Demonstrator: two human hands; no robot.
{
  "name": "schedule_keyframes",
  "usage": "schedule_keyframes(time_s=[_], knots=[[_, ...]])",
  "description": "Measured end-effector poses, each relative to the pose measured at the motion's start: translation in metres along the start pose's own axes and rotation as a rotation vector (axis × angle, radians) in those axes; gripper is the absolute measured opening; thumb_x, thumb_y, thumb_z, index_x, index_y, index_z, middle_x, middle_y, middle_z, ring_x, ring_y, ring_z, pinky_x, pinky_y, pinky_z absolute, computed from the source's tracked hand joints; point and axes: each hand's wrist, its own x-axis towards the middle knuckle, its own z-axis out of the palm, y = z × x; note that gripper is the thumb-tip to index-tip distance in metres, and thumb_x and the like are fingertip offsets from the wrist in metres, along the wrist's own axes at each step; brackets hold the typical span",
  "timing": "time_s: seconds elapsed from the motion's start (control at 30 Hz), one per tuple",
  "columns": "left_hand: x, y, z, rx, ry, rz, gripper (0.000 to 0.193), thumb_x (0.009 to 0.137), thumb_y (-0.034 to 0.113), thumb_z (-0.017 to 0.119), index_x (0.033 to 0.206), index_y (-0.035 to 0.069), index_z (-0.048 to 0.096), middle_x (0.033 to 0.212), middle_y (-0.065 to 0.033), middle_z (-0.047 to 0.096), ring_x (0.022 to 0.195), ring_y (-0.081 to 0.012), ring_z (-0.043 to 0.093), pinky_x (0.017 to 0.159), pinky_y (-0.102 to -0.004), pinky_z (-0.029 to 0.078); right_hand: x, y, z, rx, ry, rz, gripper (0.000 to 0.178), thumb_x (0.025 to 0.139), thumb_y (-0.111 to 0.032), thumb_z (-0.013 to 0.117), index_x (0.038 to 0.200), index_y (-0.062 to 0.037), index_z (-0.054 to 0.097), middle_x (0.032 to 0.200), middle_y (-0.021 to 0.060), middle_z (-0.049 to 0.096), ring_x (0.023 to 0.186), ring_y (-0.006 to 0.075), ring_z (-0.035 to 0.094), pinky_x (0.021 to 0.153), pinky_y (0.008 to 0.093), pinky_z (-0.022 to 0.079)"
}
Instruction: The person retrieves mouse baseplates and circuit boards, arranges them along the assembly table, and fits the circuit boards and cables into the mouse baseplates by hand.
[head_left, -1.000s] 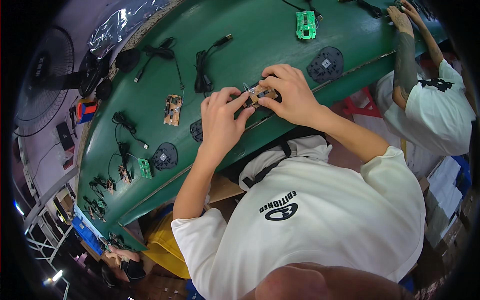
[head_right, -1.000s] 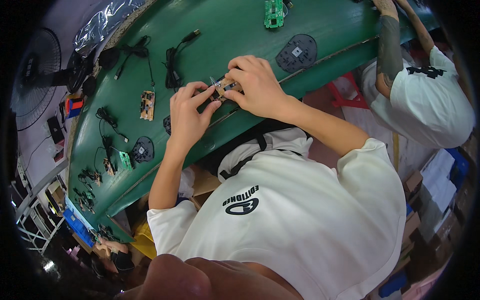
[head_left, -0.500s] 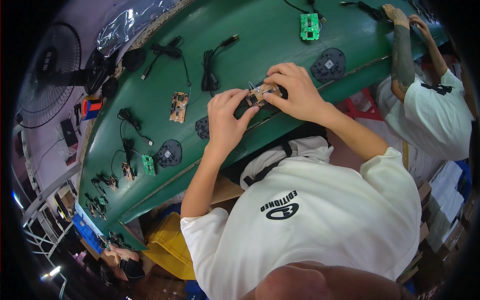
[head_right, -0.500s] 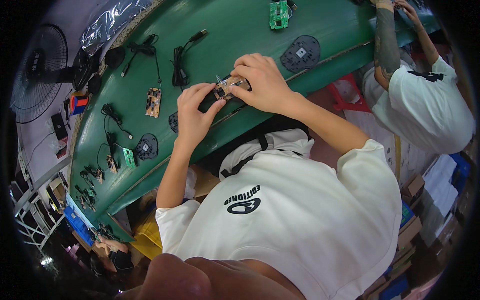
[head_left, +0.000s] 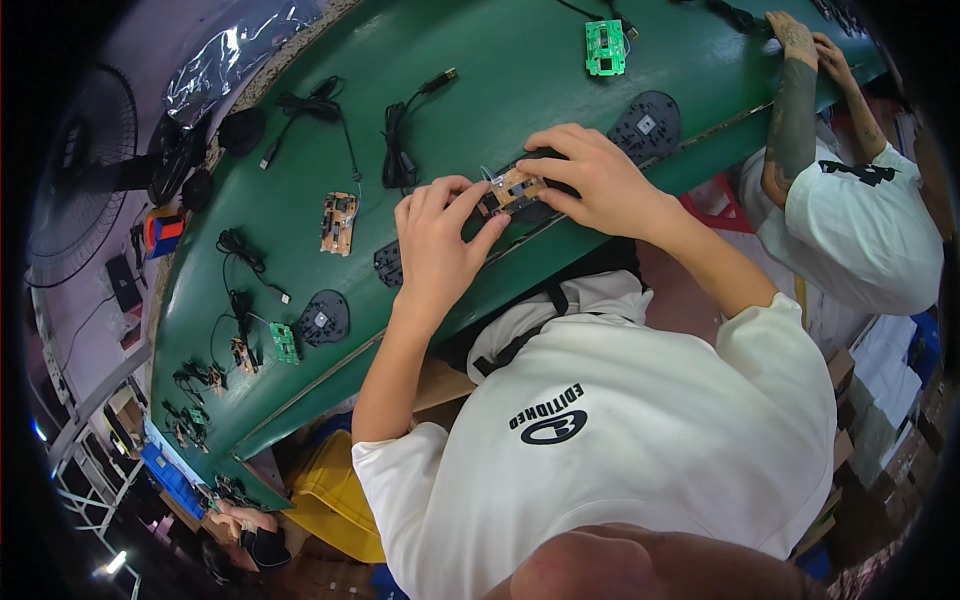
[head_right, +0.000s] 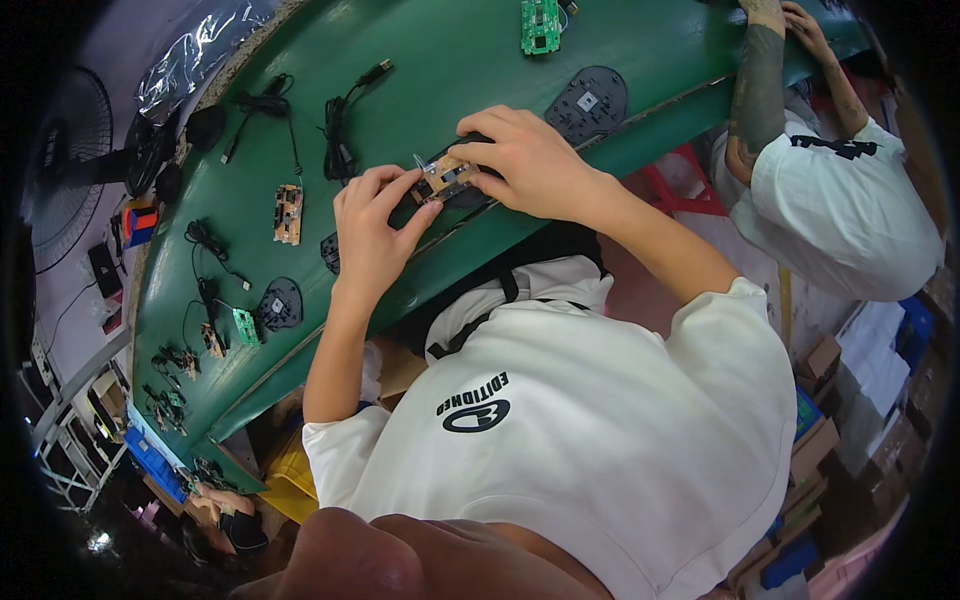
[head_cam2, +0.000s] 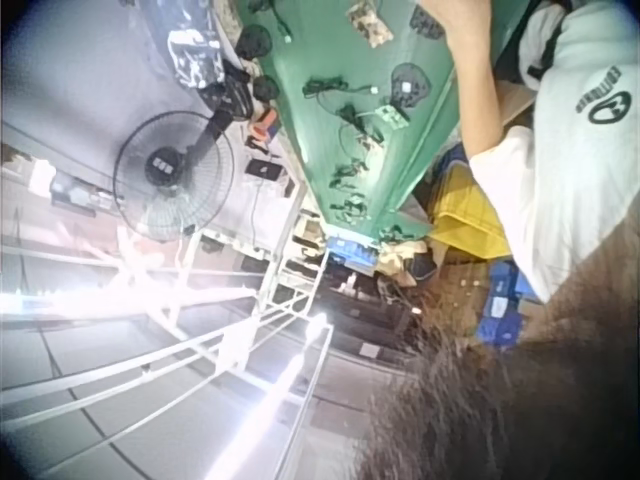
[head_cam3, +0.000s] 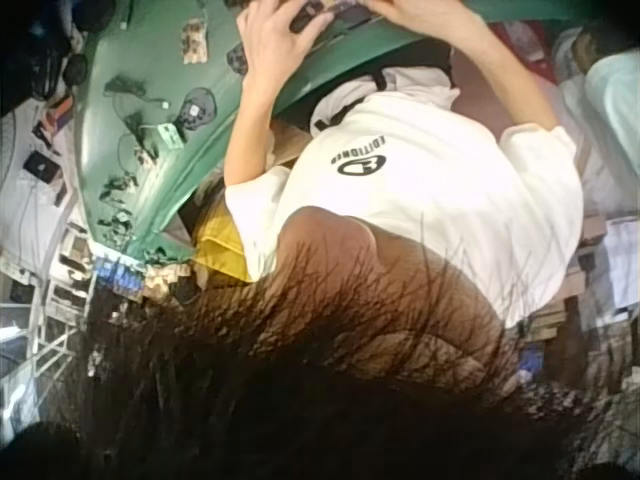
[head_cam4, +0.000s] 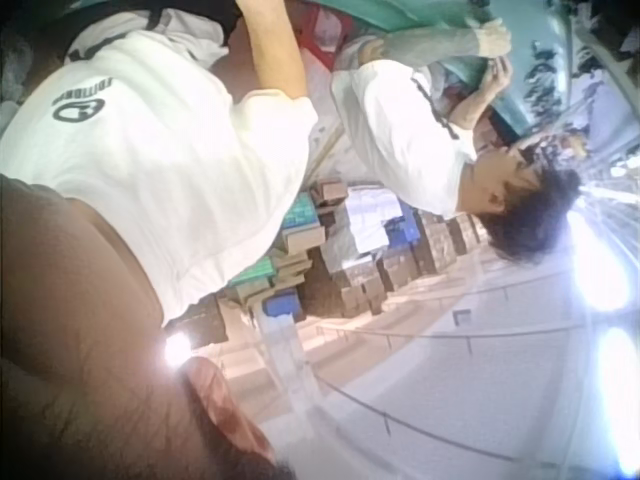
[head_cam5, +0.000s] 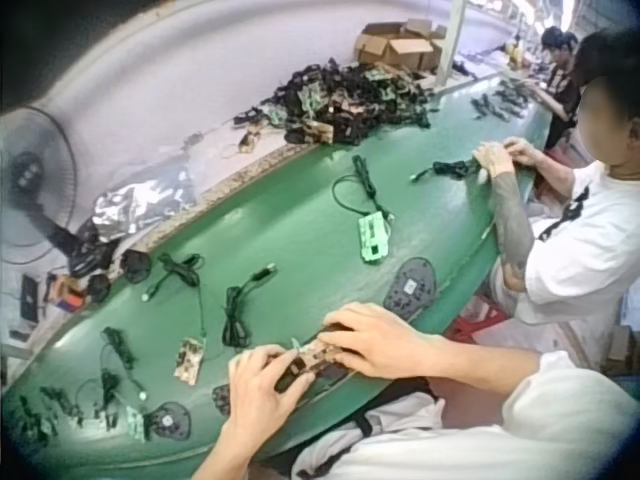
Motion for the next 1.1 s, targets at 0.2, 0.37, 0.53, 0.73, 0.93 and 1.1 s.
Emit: schedule_keyframes(time_s=[0.2,0.37,0.53,0.73,0.93,1.1], knots=[[-0.001,0.002,0.003,0.014,0.007,0.003,0.044,0.074,0.025,0.082,0.112,0.007,0.067,0.108,-0.0042,0.061,0.102,-0.0242,0.056,0.093,-0.0415,0.038,-0.004,0.004,-0.002,0.032,-0.028,0.007,0.047,0.077,-0.009,0.076,0.122,-0.0057,0.063,0.125,0.0103,0.057,0.116,0.0322,0.054,0.098,0.0436,0.043],[-0.001,-0.001,0.003,0.019,-0.005,0.021,0.049,0.070,0.019,0.084,0.113,0.007,0.065,0.109,-0.0061,0.061,0.103,-0.0259,0.056,0.095,-0.0414,0.038,-0.003,0.009,-0.003,0.052,-0.035,-0.019,0.053,0.073,-0.007,0.078,0.123,-0.0049,0.060,0.125,0.0098,0.057,0.117,0.0318,0.053,0.100,0.0433,0.042],[0.002,0.004,-0.001,-0.074,0.010,-0.004,0.048,0.070,0.018,0.083,0.113,0.007,0.065,0.110,-0.0070,0.061,0.103,-0.0276,0.057,0.095,-0.0409,0.039,0.000,0.004,-0.012,0.104,-0.057,-0.007,0.048,0.072,-0.006,0.079,0.117,-0.0029,0.060,0.122,0.0104,0.057,0.114,0.0324,0.055,0.098,0.0435,0.044],[0.002,0.004,-0.005,-0.117,0.000,-0.028,0.049,0.070,0.018,0.083,0.114,0.005,0.064,0.114,-0.0091,0.061,0.106,-0.0293,0.058,0.098,-0.0415,0.038,0.001,-0.004,-0.019,0.127,-0.049,0.023,0.048,0.074,-0.005,0.077,0.118,-0.0025,0.059,0.122,0.0108,0.057,0.113,0.0320,0.055,0.097,0.0425,0.044],[0.000,-0.001,-0.005,-0.044,0.048,-0.010,0.050,0.073,0.020,0.083,0.117,0.005,0.064,0.119,-0.0107,0.061,0.113,-0.0300,0.056,0.099,-0.0424,0.038,0.003,-0.001,-0.009,-0.008,0.006,-0.003,0.042,0.080,-0.008,0.073,0.121,-0.0030,0.061,0.120,0.0097,0.059,0.113,0.0296,0.055,0.097,0.0417,0.042],[-0.023,-0.001,-0.016,-0.131,0.140,-0.065,0.047,0.075,0.018,0.082,0.117,0.004,0.066,0.120,-0.0120,0.061,0.114,-0.0305,0.055,0.098,-0.0419,0.040,0.001,-0.004,-0.008,-0.059,0.012,-0.004,0.040,0.082,-0.008,0.071,0.121,-0.0071,0.064,0.126,0.0102,0.059,0.116,0.0315,0.055,0.101,0.0446,0.041]])
